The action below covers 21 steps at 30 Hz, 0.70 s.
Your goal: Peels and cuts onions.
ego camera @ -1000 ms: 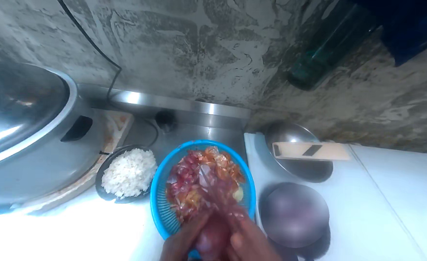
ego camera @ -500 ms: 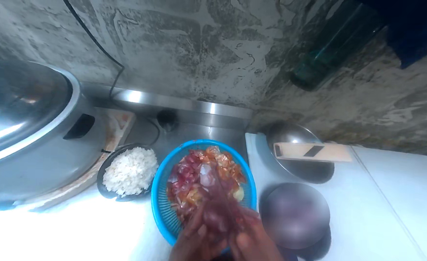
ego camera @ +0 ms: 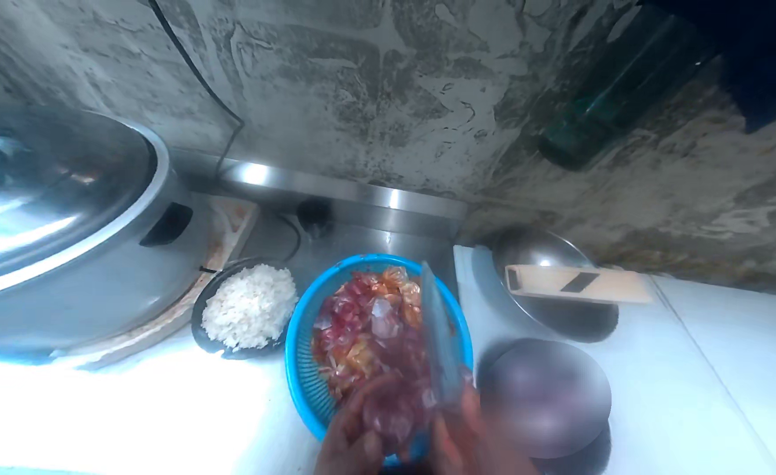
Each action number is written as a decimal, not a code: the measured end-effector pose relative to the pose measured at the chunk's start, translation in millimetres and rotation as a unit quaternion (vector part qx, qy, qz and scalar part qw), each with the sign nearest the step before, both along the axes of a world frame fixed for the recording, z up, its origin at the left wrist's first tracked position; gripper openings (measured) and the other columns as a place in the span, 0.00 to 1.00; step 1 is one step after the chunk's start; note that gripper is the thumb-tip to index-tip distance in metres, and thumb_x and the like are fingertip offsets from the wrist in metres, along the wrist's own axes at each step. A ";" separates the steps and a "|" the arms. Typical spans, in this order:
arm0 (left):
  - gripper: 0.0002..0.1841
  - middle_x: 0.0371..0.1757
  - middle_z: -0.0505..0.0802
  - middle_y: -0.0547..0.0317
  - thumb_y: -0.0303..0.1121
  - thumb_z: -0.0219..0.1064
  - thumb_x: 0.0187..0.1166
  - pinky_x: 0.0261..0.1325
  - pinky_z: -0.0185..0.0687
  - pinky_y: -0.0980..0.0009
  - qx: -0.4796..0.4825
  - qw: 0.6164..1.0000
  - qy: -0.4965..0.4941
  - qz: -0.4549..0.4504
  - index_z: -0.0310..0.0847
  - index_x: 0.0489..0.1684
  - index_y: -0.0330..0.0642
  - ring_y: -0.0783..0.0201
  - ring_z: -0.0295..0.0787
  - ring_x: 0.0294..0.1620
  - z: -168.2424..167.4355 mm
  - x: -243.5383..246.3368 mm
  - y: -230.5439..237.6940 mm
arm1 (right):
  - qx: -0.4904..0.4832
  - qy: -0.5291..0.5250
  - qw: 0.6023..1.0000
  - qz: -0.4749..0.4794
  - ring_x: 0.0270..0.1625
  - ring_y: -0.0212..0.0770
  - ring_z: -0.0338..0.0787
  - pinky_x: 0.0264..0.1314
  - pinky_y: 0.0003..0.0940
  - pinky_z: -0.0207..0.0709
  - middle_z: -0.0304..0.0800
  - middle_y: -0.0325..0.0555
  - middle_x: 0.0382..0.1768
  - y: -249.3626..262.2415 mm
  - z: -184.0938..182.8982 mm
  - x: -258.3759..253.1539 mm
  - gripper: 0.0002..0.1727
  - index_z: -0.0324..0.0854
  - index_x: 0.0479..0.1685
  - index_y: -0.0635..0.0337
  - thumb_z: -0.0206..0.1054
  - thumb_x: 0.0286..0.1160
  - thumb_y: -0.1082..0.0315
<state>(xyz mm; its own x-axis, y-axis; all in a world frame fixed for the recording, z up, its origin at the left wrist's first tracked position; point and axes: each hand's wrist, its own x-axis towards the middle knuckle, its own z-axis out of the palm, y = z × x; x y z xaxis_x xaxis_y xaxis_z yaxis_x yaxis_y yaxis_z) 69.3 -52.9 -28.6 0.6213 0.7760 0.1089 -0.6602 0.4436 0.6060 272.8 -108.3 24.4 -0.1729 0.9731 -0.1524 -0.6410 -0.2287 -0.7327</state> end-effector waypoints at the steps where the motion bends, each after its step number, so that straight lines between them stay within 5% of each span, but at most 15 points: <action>1: 0.31 0.70 0.87 0.49 0.45 0.72 0.78 0.54 0.90 0.62 0.008 1.000 -0.007 -0.003 0.73 0.81 0.47 0.59 0.91 0.57 -0.8 -2.1 0.6 | -0.024 0.006 0.999 -0.025 0.16 0.32 0.79 0.17 0.26 0.76 0.82 0.40 0.23 1.0 -3.2 4.7 0.25 0.79 0.49 0.51 0.61 0.79 0.37; 4: 0.32 0.73 0.86 0.50 0.44 0.73 0.78 0.56 0.89 0.61 0.013 1.000 -0.022 -0.017 0.71 0.83 0.49 0.57 0.89 0.61 -0.4 -8.1 0.6 | -0.081 -0.085 0.990 -0.077 0.14 0.32 0.77 0.14 0.26 0.74 0.80 0.41 0.20 2.8 -11.2 15.5 0.24 0.75 0.49 0.53 0.59 0.84 0.40; 6: 0.34 0.73 0.85 0.48 0.40 0.73 0.77 0.62 0.88 0.53 -0.024 0.999 -0.029 -0.021 0.68 0.85 0.50 0.53 0.88 0.64 -3.9 -10.3 -1.4 | -0.115 -0.233 0.963 -0.071 0.14 0.32 0.75 0.14 0.26 0.71 0.78 0.39 0.21 1.9 -10.8 11.1 0.21 0.65 0.68 0.56 0.51 0.91 0.50; 8: 0.35 0.74 0.84 0.45 0.35 0.74 0.76 0.67 0.85 0.49 -0.070 0.997 -0.036 -0.017 0.66 0.86 0.49 0.49 0.87 0.67 -5.1 -8.8 -0.1 | -0.118 -0.346 0.930 -0.043 0.18 0.34 0.76 0.17 0.30 0.73 0.79 0.39 0.25 1.0 -6.9 4.1 0.33 0.47 0.89 0.58 0.52 0.90 0.57; 11: 0.37 0.73 0.84 0.41 0.28 0.74 0.74 0.69 0.84 0.46 -0.109 0.994 -0.027 0.005 0.65 0.86 0.45 0.45 0.86 0.68 -5.6 -6.1 3.2 | -0.031 -0.441 0.897 0.005 0.27 0.35 0.82 0.28 0.36 0.81 0.84 0.43 0.35 -5.0 1.9 1.3 0.48 0.31 0.93 0.67 0.57 0.87 0.51; 15: 0.27 0.64 0.91 0.48 0.28 0.74 0.74 0.68 0.85 0.48 -0.098 0.995 0.002 0.027 0.76 0.75 0.47 0.52 0.91 0.62 -3.9 -4.6 -0.1 | 0.102 -0.535 0.835 0.081 0.39 0.43 0.92 0.45 0.49 0.88 0.92 0.56 0.44 -9.1 22.2 -3.1 0.44 0.50 0.91 0.71 0.54 0.88 0.44; 17: 0.23 0.61 0.94 0.53 0.30 0.75 0.73 0.67 0.86 0.52 -0.079 0.996 0.021 0.033 0.82 0.70 0.51 0.56 0.92 0.60 -1.6 -4.5 -2.8 | 0.122 -0.558 0.815 0.100 0.31 0.47 0.90 0.36 0.52 0.86 0.90 0.56 0.35 -8.4 25.4 -7.9 0.41 0.56 0.90 0.68 0.55 0.88 0.45; 21: 0.26 0.63 0.93 0.52 0.32 0.75 0.74 0.69 0.85 0.52 -0.049 0.998 0.034 0.020 0.80 0.74 0.50 0.56 0.92 0.62 0.0 -7.6 -4.5 | 0.147 -0.571 0.802 0.100 0.25 0.46 0.87 0.29 0.49 0.84 0.88 0.52 0.28 -7.3 19.8 -9.1 0.37 0.60 0.88 0.62 0.53 0.90 0.45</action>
<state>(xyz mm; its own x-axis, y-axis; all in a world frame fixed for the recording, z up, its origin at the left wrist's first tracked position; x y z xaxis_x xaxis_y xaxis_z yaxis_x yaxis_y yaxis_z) 61.7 -57.4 -28.6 0.5924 0.8056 -0.0106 -0.6376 0.4768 0.6051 263.7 -115.6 44.2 -0.2411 0.9661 -0.0924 0.5139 0.0463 -0.8566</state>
